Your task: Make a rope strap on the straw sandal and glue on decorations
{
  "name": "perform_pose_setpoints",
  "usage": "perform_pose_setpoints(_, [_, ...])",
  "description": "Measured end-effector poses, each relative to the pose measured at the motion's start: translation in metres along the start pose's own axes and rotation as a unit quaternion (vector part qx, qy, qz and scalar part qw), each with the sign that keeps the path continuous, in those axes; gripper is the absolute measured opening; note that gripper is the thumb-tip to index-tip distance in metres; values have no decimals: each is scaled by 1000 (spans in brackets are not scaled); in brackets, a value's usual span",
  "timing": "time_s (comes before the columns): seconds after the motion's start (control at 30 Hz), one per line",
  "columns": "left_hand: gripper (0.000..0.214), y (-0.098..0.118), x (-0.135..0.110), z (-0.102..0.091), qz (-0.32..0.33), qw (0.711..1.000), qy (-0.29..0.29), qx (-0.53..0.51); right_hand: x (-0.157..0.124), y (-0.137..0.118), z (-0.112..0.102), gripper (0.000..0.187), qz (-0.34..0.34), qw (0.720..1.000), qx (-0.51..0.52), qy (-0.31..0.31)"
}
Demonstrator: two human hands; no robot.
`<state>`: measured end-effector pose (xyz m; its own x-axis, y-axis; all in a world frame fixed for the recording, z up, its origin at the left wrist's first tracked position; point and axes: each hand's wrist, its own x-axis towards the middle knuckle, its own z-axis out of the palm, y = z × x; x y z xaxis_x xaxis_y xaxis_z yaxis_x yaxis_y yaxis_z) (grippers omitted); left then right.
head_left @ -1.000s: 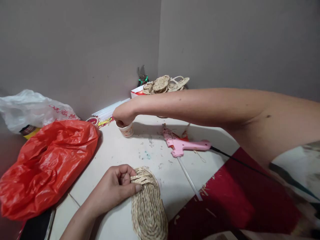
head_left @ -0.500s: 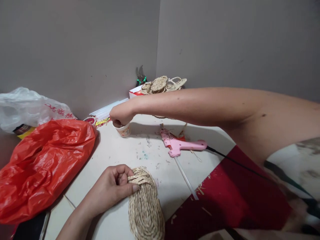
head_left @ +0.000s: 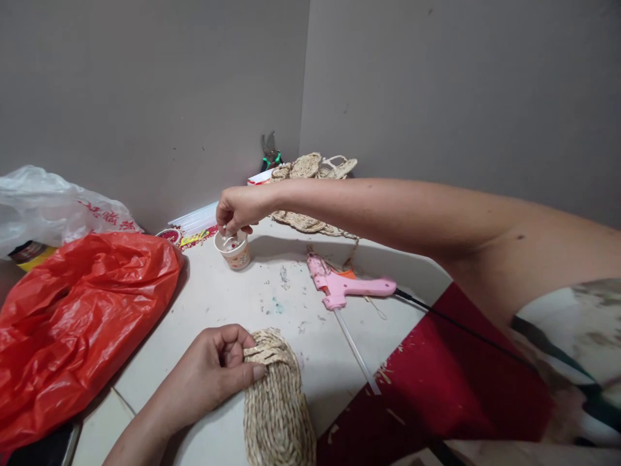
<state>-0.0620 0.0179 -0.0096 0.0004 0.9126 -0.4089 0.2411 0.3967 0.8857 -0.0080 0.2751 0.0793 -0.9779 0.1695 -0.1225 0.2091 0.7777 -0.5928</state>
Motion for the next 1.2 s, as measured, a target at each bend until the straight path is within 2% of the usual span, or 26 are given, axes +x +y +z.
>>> perform_pose_setpoints(0.17, [28,-3,0,-1,4,1000,0,-3,-4,2,-1,13,24,999,20,-1])
perform_pose_setpoints(0.33, [29,-4,0,-1,1,1000,0,-3,-11,-1,-2,17,17,999,34,8])
perform_pose_setpoints(0.57, [29,-4,0,0,-2,1000,2,-5,-9,-1,5,11,5,998,12,60])
perform_pose_setpoints(0.77, [26,0,1,1,-1,1000,-3,-2,-4,3,9,14,-20,994,-25,102])
perform_pose_setpoints(0.9, [26,-2,1,0,2,1000,-3,2,-6,0,11,7,-39,989,-65,129])
perform_pose_setpoints(1.1, [31,-4,2,-1,0,1000,-5,-1,-9,-4,11,11,-65,984,-95,138])
perform_pose_setpoints(1.2, [33,-1,2,-1,-3,1000,-7,-6,-9,-2,9,10,-57,984,-72,152])
